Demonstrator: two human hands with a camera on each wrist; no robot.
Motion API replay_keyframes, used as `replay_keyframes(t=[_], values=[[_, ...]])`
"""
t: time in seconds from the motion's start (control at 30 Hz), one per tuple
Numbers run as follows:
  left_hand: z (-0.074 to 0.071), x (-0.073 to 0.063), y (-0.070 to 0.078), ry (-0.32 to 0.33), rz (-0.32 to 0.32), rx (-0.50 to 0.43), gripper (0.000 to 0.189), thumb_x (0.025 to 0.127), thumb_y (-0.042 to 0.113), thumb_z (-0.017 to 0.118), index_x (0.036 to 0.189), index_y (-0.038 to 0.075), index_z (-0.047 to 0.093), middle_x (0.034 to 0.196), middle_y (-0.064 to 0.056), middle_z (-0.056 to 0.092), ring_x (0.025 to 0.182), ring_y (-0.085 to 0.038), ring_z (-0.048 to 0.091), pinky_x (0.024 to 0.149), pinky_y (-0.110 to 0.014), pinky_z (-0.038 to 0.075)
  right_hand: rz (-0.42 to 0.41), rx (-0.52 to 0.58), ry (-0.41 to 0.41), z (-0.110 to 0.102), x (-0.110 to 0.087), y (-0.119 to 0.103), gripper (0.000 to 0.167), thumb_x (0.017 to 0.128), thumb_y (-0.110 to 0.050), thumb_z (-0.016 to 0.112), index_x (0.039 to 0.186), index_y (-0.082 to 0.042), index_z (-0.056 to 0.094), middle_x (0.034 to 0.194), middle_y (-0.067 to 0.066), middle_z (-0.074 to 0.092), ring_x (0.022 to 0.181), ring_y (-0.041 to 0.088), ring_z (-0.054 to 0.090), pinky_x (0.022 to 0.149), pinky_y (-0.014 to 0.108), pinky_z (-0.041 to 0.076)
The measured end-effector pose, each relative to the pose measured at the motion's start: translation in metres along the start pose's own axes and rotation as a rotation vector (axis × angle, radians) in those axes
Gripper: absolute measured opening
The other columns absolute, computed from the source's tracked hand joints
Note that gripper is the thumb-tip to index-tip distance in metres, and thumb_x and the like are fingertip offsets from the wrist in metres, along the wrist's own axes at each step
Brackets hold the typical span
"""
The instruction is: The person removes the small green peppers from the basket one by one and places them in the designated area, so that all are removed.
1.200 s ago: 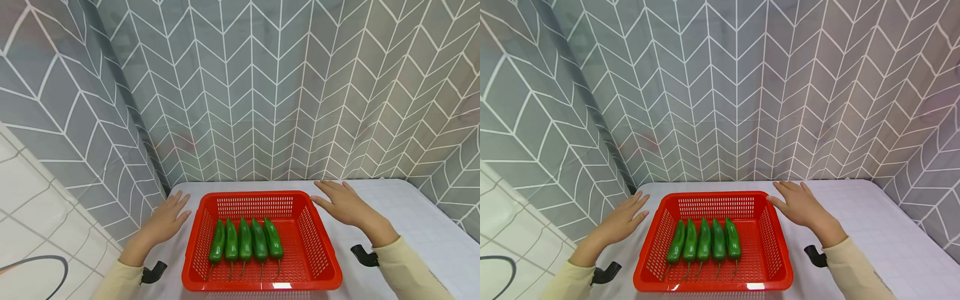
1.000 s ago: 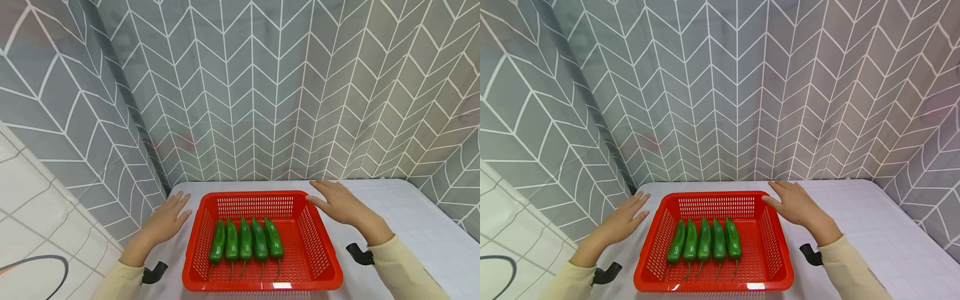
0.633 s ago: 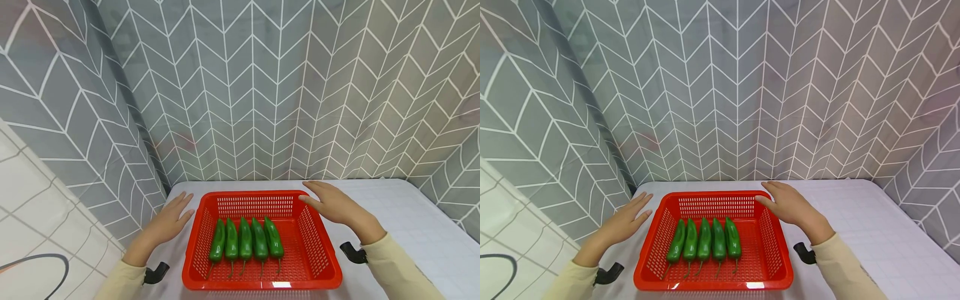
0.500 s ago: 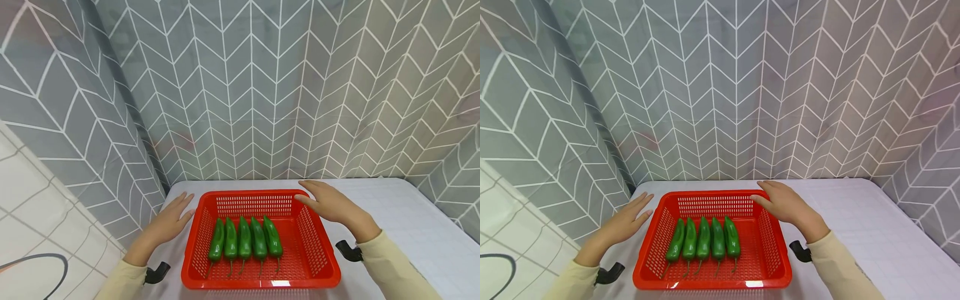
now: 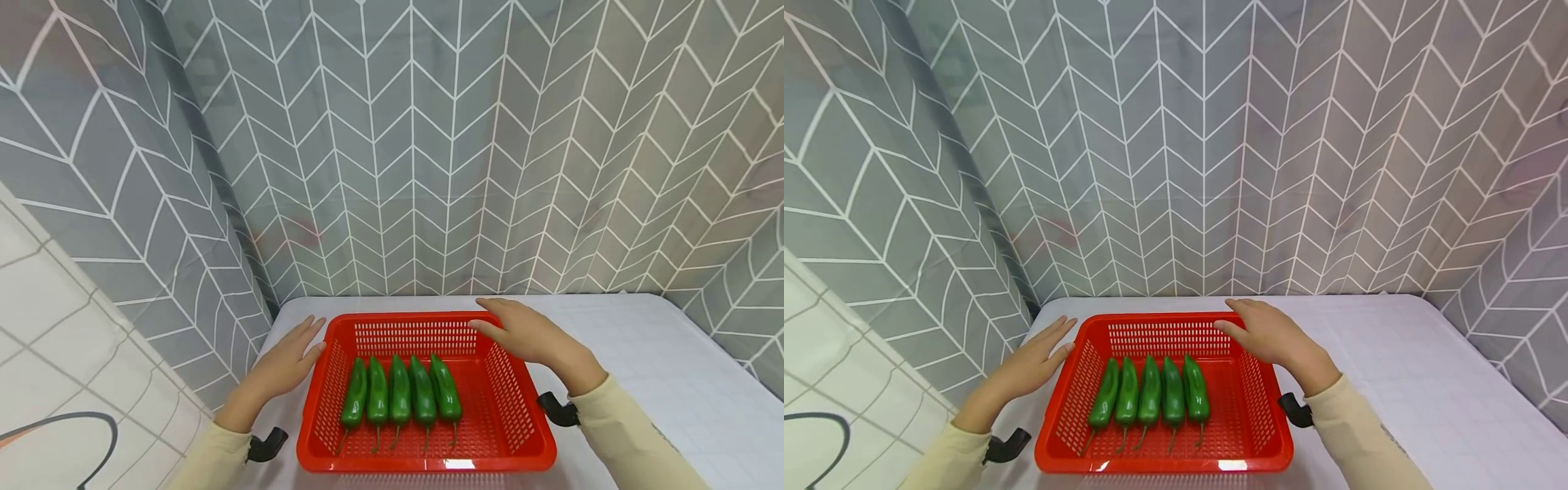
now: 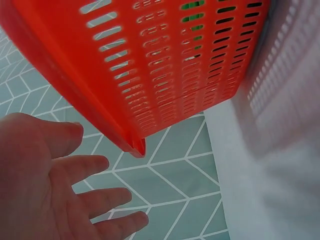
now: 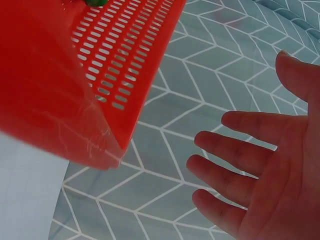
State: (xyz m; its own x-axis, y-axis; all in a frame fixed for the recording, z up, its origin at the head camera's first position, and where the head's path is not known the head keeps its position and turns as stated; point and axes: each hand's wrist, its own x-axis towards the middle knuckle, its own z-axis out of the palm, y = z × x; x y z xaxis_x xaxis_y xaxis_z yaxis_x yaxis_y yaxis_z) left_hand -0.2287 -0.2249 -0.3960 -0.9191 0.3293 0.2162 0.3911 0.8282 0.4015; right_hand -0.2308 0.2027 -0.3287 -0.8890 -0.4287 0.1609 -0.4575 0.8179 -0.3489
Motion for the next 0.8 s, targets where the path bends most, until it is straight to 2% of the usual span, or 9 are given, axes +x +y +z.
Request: replay_keyframes(t=[0.37, 0.63, 0.8], values=[[0.007, -0.001, 0.001, -0.016, 0.009, -0.058, 0.054, 0.107, 0.024, 0.05, 0.153, -0.003, 0.04, 0.154, -0.032, 0.037, 0.141, -0.049, 0.036, 0.111, -0.066, 0.031, -0.001, 0.018, -0.02, 0.005, 0.006, -0.013, 0.06, 0.104, -0.039, 0.056, 0.145, 0.004, 0.051, 0.142, 0.025, 0.054, 0.134, 0.045, 0.048, 0.11, 0.062, 0.037], [0.011, -0.004, -0.003, -0.015, -0.011, -0.076, 0.054, 0.108, 0.027, 0.048, 0.153, -0.001, 0.041, 0.155, -0.028, 0.038, 0.142, -0.047, 0.035, 0.109, -0.066, 0.033, -0.049, 0.002, -0.06, 0.01, 0.014, -0.02, 0.054, 0.103, -0.03, 0.06, 0.142, 0.006, 0.052, 0.14, 0.024, 0.056, 0.132, 0.043, 0.051, 0.11, 0.06, 0.039], [0.014, -0.005, -0.004, -0.031, -0.013, -0.091, 0.054, 0.109, 0.028, 0.046, 0.153, -0.002, 0.04, 0.155, -0.027, 0.039, 0.144, -0.045, 0.034, 0.111, -0.065, 0.032, -0.065, 0.035, -0.072, 0.016, 0.015, -0.02, 0.054, 0.102, -0.028, 0.062, 0.142, 0.007, 0.053, 0.139, 0.023, 0.058, 0.13, 0.042, 0.052, 0.109, 0.059, 0.04]])
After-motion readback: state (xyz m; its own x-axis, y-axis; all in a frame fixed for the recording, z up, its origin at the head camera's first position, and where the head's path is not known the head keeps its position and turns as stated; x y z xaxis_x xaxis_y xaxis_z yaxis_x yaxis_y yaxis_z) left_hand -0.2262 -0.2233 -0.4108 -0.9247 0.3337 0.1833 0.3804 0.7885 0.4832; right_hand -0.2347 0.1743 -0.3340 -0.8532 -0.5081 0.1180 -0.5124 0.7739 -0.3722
